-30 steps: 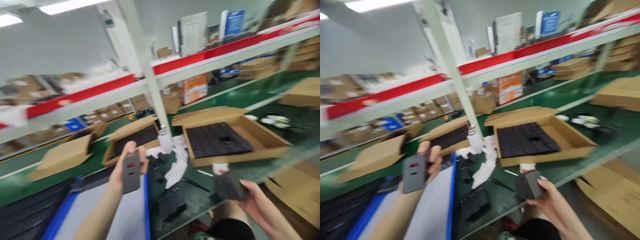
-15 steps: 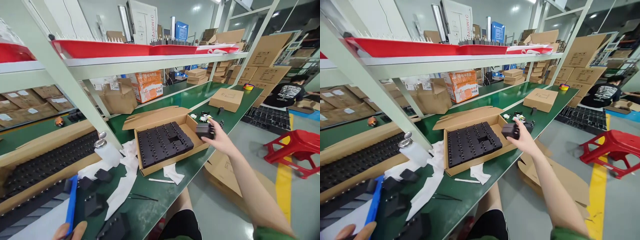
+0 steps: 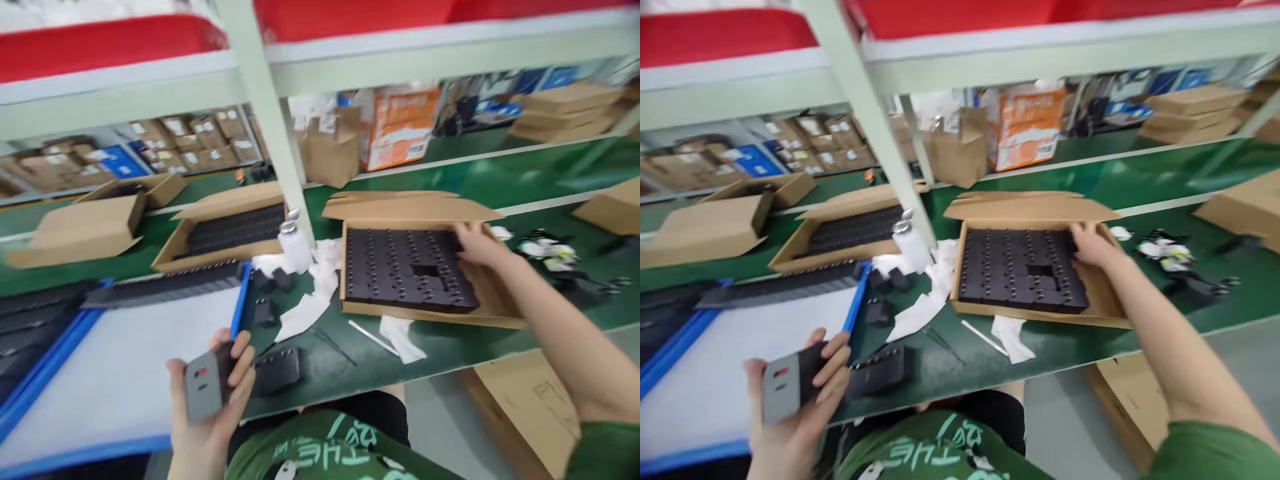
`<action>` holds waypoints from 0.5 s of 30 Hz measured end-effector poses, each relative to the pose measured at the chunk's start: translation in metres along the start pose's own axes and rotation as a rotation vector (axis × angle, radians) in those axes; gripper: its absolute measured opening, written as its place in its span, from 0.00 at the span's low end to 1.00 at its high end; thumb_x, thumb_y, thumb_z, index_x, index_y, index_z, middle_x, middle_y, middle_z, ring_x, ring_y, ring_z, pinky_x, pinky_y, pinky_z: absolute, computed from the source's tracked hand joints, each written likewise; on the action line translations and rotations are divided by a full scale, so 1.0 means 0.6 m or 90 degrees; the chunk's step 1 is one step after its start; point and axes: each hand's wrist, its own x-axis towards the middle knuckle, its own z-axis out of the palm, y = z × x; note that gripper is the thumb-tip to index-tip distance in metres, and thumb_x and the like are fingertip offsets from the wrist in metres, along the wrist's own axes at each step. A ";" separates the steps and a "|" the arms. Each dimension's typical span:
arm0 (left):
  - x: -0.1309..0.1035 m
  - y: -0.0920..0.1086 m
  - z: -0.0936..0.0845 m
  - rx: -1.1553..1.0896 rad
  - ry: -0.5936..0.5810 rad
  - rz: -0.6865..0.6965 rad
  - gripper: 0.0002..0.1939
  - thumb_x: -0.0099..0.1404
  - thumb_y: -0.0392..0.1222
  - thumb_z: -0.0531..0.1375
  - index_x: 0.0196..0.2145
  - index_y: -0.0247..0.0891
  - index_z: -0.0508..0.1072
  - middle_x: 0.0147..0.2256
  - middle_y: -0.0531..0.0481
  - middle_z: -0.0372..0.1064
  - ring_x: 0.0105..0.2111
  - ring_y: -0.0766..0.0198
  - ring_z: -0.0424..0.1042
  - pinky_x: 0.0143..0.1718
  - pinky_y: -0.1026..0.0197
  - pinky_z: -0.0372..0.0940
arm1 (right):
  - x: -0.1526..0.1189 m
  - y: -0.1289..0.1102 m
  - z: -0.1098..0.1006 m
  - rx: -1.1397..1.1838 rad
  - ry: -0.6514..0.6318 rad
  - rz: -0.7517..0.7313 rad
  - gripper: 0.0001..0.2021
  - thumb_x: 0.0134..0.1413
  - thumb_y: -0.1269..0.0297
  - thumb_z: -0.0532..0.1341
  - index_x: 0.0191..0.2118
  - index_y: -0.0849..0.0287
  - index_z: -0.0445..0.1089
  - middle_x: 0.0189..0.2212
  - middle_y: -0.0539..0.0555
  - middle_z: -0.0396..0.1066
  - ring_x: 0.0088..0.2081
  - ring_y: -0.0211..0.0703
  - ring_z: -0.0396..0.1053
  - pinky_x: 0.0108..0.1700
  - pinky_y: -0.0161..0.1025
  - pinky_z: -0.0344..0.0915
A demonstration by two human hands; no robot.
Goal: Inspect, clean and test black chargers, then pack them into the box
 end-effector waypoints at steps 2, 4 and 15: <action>0.000 0.009 0.004 0.034 0.026 0.076 0.32 0.36 0.59 0.77 0.34 0.37 0.74 0.26 0.54 0.60 0.19 0.72 0.59 0.13 0.71 0.61 | -0.006 -0.019 0.007 0.009 0.009 -0.013 0.13 0.56 0.55 0.63 0.32 0.61 0.70 0.48 0.56 0.75 0.51 0.52 0.75 0.48 0.39 0.71; 0.007 0.008 0.003 0.051 0.022 0.101 0.31 0.38 0.61 0.77 0.32 0.36 0.75 0.25 0.54 0.61 0.19 0.72 0.60 0.13 0.72 0.60 | -0.045 -0.068 0.032 0.002 -0.011 -0.026 0.10 0.56 0.55 0.64 0.38 0.56 0.72 0.52 0.57 0.73 0.54 0.56 0.73 0.49 0.45 0.73; 0.010 0.004 0.015 0.075 -0.121 -0.002 0.23 0.56 0.64 0.67 0.32 0.40 0.74 0.26 0.55 0.61 0.19 0.73 0.61 0.16 0.72 0.57 | -0.317 -0.282 0.339 0.045 -0.257 0.044 0.12 0.62 0.63 0.50 0.36 0.59 0.70 0.33 0.63 0.74 0.35 0.54 0.75 0.38 0.50 0.75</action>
